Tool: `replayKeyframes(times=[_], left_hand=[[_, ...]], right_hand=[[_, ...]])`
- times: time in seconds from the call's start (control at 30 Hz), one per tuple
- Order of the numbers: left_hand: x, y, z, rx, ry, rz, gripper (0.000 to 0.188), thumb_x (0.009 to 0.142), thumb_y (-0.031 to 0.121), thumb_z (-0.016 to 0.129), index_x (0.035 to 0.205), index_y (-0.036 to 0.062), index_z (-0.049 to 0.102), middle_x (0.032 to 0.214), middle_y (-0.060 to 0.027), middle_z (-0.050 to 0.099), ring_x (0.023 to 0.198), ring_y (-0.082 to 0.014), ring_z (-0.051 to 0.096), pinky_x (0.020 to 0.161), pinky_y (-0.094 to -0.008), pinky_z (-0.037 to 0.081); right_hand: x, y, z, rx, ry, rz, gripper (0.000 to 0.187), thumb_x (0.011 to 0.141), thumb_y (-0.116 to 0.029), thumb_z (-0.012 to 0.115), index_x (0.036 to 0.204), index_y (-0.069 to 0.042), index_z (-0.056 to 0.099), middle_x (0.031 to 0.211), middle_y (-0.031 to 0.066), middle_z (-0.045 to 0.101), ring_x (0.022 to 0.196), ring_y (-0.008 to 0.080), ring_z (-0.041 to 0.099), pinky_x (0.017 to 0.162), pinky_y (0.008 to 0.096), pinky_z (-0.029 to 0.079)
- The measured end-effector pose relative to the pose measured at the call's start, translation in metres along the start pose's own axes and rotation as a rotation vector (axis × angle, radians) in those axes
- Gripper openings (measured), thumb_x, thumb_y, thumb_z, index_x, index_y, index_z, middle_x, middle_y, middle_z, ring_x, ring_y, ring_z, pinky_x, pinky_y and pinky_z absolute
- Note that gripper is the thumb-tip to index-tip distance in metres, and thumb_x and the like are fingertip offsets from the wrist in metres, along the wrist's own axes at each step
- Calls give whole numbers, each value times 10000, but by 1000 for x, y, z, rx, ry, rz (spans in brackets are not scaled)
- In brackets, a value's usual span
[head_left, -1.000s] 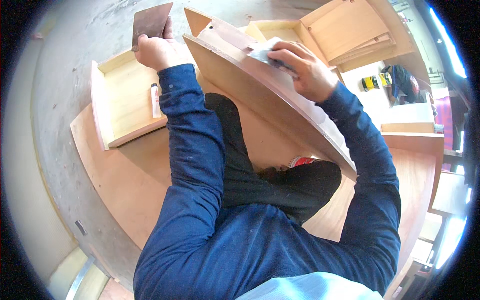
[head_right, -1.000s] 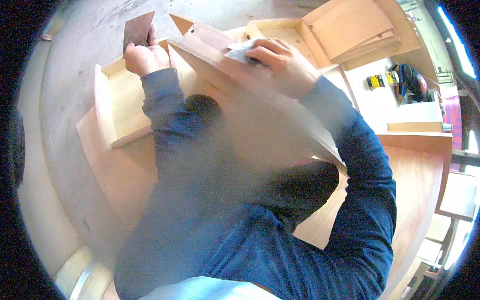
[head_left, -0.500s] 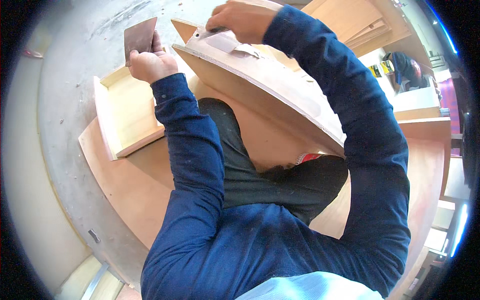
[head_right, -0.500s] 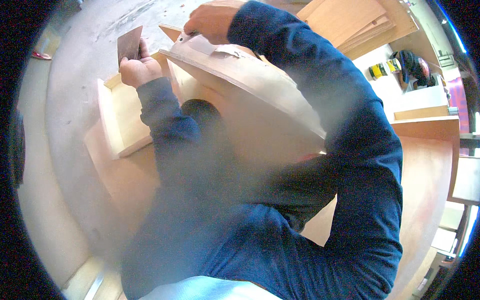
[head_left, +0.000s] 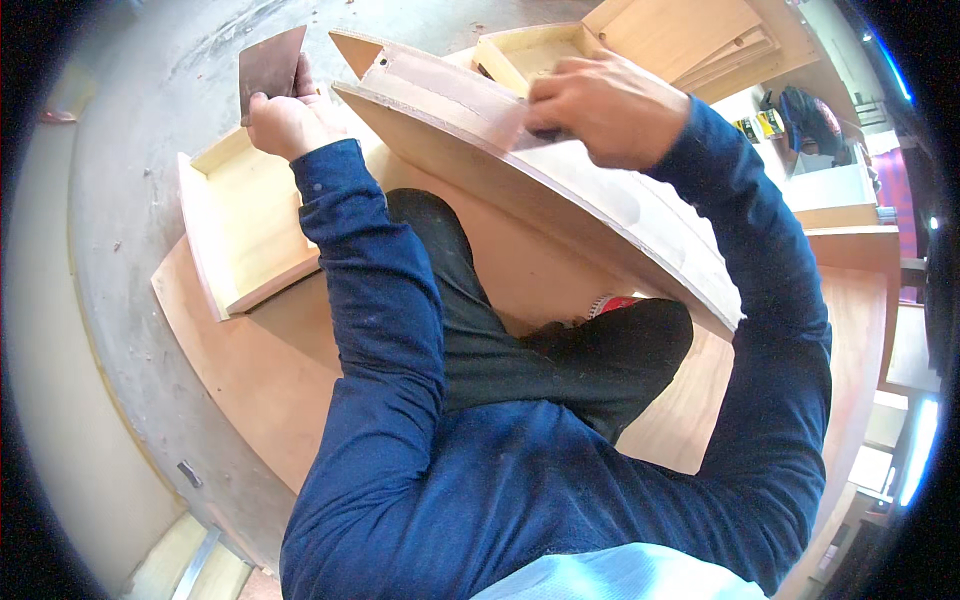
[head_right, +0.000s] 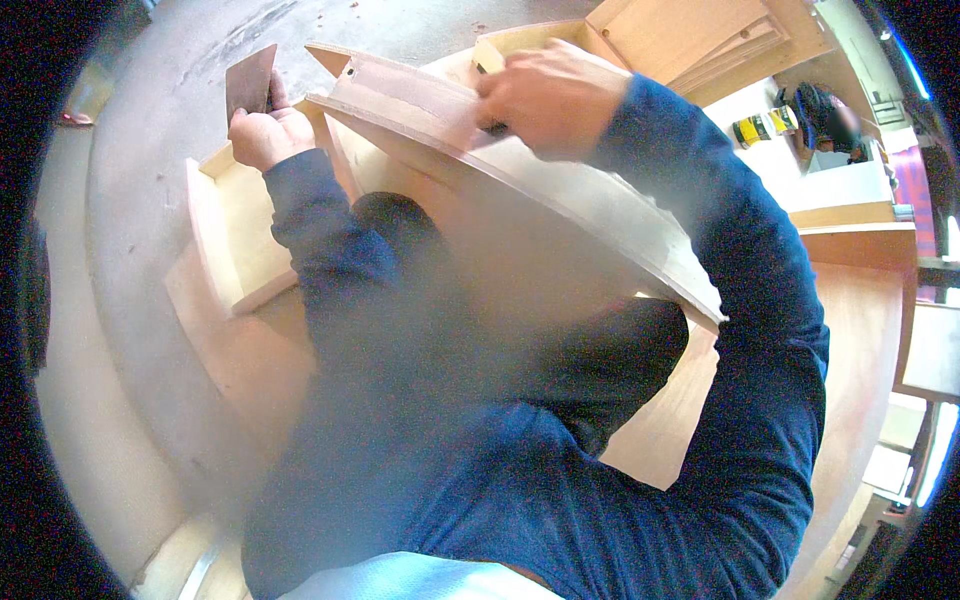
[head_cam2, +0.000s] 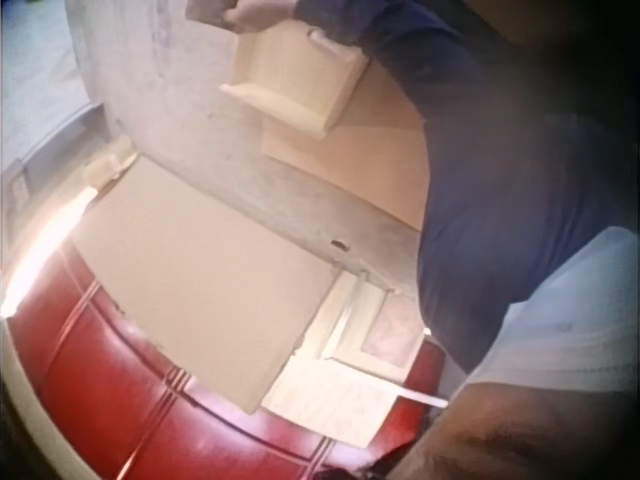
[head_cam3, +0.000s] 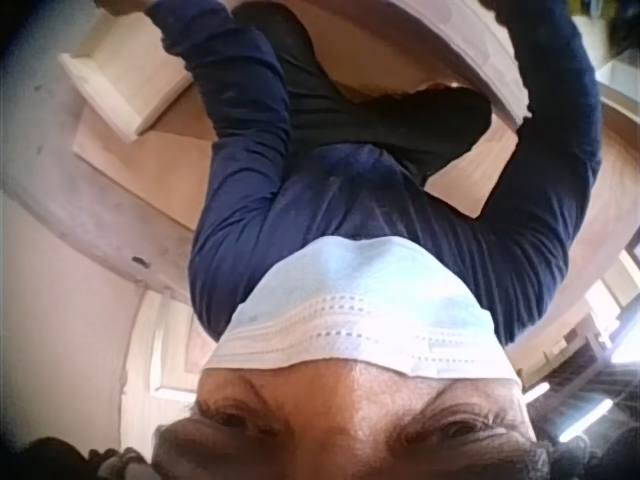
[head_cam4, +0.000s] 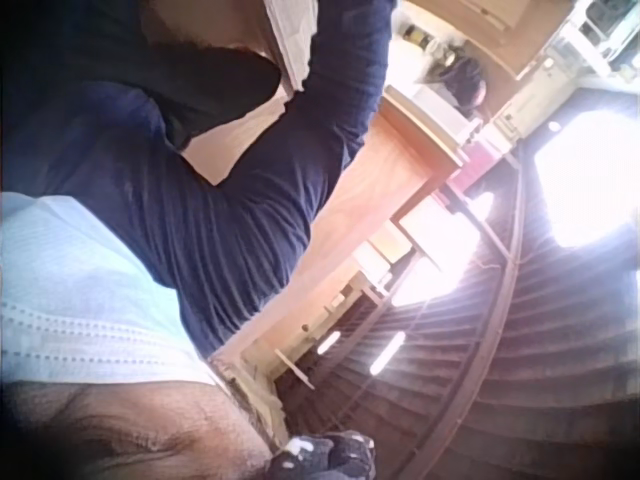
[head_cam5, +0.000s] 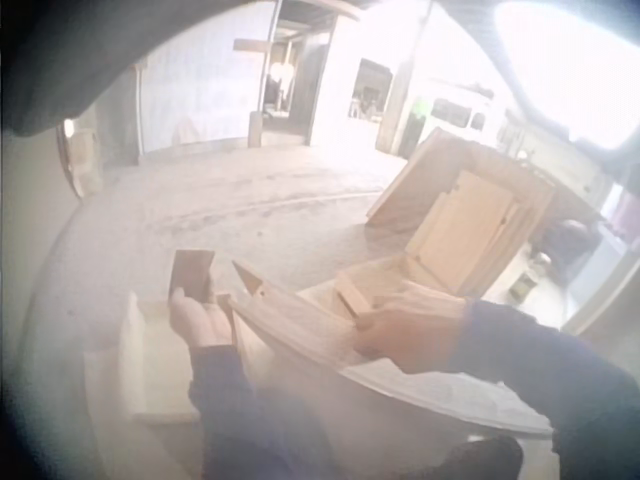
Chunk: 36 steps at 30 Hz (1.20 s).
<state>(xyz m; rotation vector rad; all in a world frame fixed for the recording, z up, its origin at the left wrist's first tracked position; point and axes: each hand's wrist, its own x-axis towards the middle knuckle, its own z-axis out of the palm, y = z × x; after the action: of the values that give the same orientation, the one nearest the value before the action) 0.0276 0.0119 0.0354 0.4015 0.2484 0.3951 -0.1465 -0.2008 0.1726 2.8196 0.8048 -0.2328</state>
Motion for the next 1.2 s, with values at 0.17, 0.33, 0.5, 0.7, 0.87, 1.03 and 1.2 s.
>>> replayKeyframes(times=[0.17,0.33,0.5,0.7,0.87,1.03,1.2], left_hand=[[-7,-4,3,-22,-18,0,438,984,113,221,1308,-160,335,1234,-274,479,1093,-403,577,922,-448,596],[-10,-11,3,-38,-21,-5,440,984,104,225,1305,-178,325,1237,-288,474,1101,-412,572,925,-451,595],[-7,-2,2,-20,-11,-3,450,983,98,229,1311,-202,301,1239,-297,473,1094,-428,575,921,-468,593],[-2,-8,-2,-19,-32,-20,432,979,90,242,1290,-200,322,1215,-295,488,1077,-426,582,906,-464,600],[-1,-9,-7,-57,-45,-5,406,963,90,282,1267,-172,341,1201,-271,500,1054,-393,594,882,-451,607],[1,-10,-6,-136,-70,-7,389,939,80,316,1260,-136,353,1207,-257,501,1052,-375,598,871,-455,605],[7,-11,-9,-99,-125,19,389,947,87,314,1267,-135,338,1206,-259,501,1054,-379,596,886,-459,600]], right_hand=[[-29,20,19,336,51,-20,432,725,98,565,1112,-68,664,1172,112,640,1062,343,617,905,427,508],[-27,5,66,522,496,55,382,782,49,619,1150,-52,647,1175,156,620,1082,359,607,930,402,493],[-63,-4,64,112,378,136,371,759,-7,704,1124,-65,665,1193,129,598,1138,340,572,971,446,445],[-37,3,11,160,226,123,235,774,18,596,994,-24,669,1025,157,641,1009,372,599,891,437,475],[56,19,5,125,317,6,247,783,-49,577,1001,-77,688,984,134,670,1010,336,631,868,449,501],[109,11,-12,82,220,-15,201,857,-184,559,950,-105,719,984,135,689,1034,329,634,880,460,491],[124,17,4,30,198,-5,224,871,-188,538,964,-103,724,1013,136,692,1017,330,641,899,449,487]])
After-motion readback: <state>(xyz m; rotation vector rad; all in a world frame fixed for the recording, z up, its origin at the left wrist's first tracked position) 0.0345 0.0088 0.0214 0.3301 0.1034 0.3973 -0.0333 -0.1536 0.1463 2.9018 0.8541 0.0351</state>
